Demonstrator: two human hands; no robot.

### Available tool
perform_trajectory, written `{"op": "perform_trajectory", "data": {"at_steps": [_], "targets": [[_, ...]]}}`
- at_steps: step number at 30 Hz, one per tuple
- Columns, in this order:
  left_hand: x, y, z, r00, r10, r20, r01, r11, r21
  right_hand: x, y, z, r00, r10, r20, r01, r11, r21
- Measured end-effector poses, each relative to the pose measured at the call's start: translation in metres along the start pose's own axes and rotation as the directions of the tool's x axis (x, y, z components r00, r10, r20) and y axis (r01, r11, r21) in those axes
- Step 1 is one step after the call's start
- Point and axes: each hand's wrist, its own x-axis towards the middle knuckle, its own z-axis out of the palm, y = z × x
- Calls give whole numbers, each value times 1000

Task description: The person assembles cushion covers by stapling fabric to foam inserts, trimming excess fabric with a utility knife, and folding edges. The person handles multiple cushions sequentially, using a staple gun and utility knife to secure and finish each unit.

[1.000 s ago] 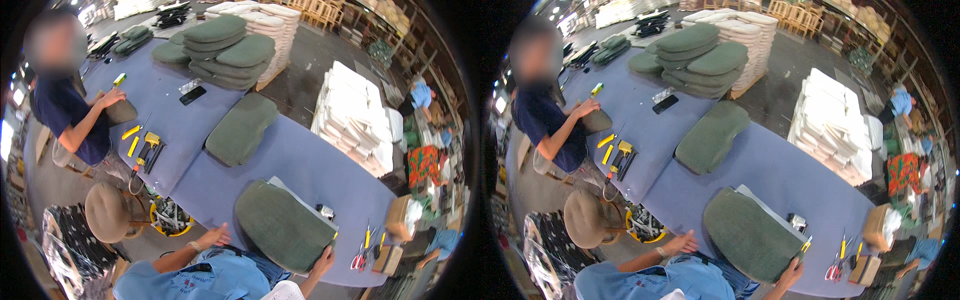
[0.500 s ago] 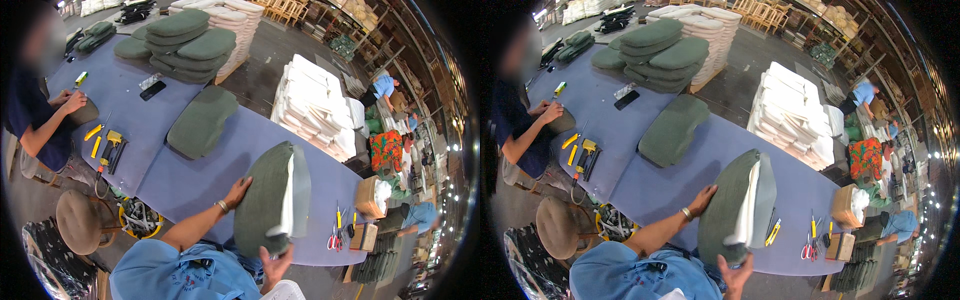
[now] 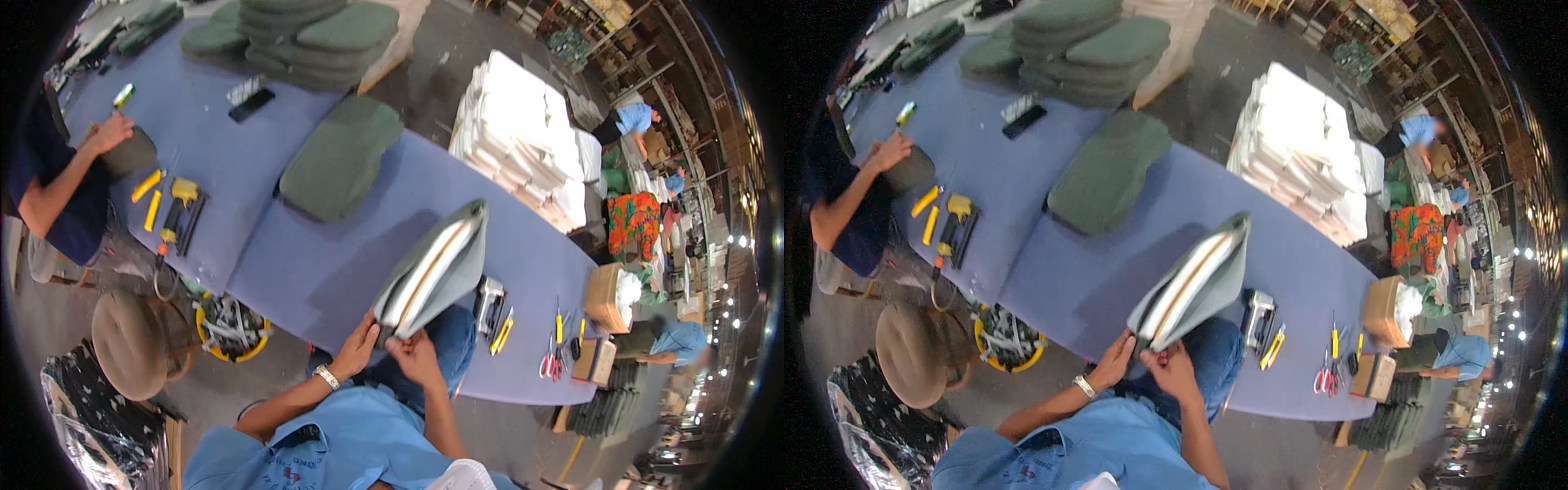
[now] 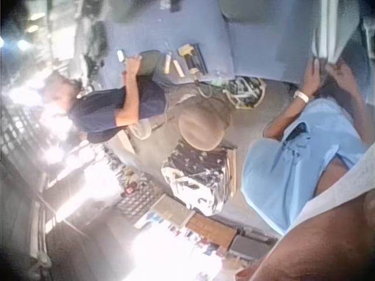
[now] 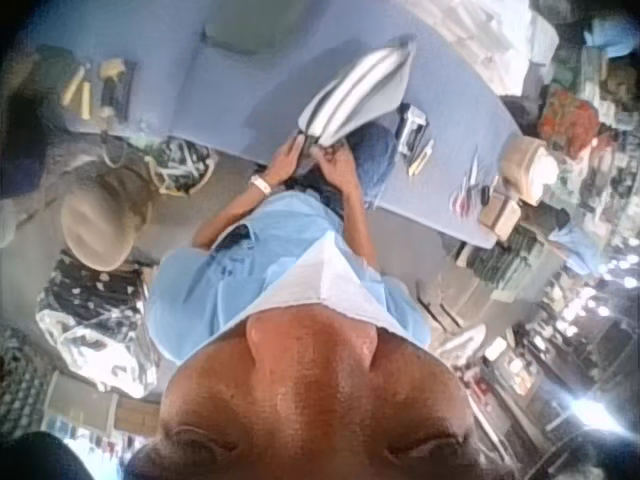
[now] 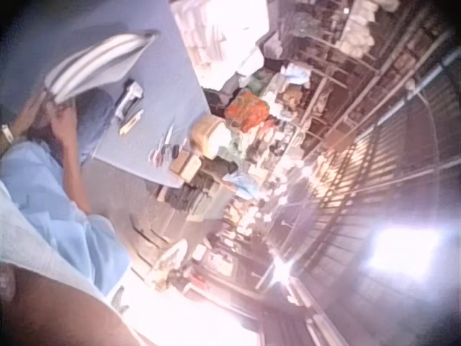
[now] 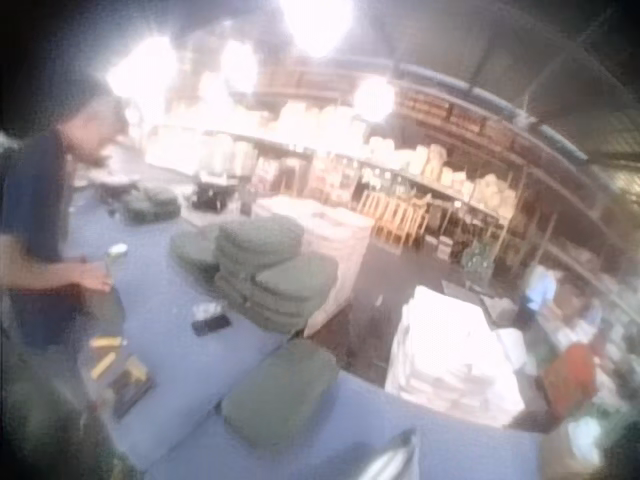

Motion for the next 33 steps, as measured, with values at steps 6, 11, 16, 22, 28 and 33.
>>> {"op": "perform_trajectory", "data": {"at_steps": [6,11,16,22,28,33], "targets": [[-29,38,26,969,243,-53,-209,910,357,0,8,-27,985,126,120,-135,988,69],[-24,43,31,980,196,24,-179,832,526,-23,-2,-66,987,148,56,-137,977,-161],[-24,45,38,993,100,61,-117,811,573,-10,-58,-88,963,182,-198,-181,983,22],[-25,37,49,974,213,77,-206,694,690,15,-79,-57,882,472,8,-463,868,-178],[-30,38,51,975,187,120,-219,725,653,25,-64,-46,884,463,72,-355,763,-541],[-28,47,45,982,183,45,-173,787,592,16,-61,-47,885,455,95,-380,827,-415]]}}
